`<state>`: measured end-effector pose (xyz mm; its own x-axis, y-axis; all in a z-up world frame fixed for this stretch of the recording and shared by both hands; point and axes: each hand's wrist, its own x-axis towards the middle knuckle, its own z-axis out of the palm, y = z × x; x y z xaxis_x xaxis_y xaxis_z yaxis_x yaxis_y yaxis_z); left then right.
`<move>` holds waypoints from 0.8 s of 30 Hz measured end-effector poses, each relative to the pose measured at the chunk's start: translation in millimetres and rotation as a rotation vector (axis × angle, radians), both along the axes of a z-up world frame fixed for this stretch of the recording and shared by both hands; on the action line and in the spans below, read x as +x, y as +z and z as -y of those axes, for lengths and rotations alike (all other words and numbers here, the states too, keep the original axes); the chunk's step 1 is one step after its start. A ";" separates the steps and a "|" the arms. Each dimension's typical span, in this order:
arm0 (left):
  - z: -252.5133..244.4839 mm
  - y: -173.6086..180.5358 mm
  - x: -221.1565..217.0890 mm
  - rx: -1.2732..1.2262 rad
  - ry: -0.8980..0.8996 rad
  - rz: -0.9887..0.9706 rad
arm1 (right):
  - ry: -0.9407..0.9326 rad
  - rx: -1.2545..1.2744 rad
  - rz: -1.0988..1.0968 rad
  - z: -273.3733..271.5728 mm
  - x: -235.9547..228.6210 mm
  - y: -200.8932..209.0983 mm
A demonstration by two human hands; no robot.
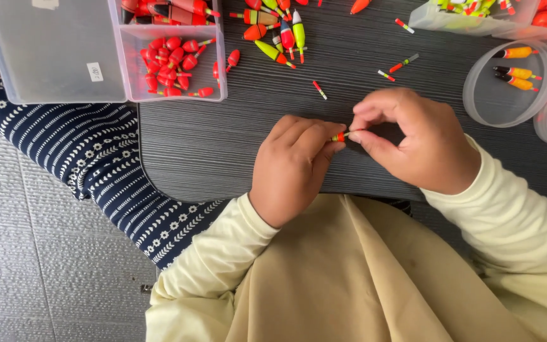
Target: Assembling fishing floats by inserting thin stems into colorful foam bodies.
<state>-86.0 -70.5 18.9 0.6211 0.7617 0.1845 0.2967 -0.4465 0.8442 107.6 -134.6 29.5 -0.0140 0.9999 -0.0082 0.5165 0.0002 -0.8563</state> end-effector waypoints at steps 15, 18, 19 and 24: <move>1.6 2.3 -2.0 -0.029 0.019 -0.006 | -0.119 0.140 0.967 -49.3 6.6 -13.8; 1.3 3.1 -2.5 -0.033 0.010 0.003 | -0.121 0.142 1.044 -50.5 7.0 -13.4; 1.5 2.8 -2.7 -0.034 0.010 0.005 | -0.121 0.142 1.046 -53.9 7.4 -16.8; 3.2 1.6 -3.3 -0.030 0.026 0.006 | -0.126 0.159 1.276 -76.6 4.1 -25.6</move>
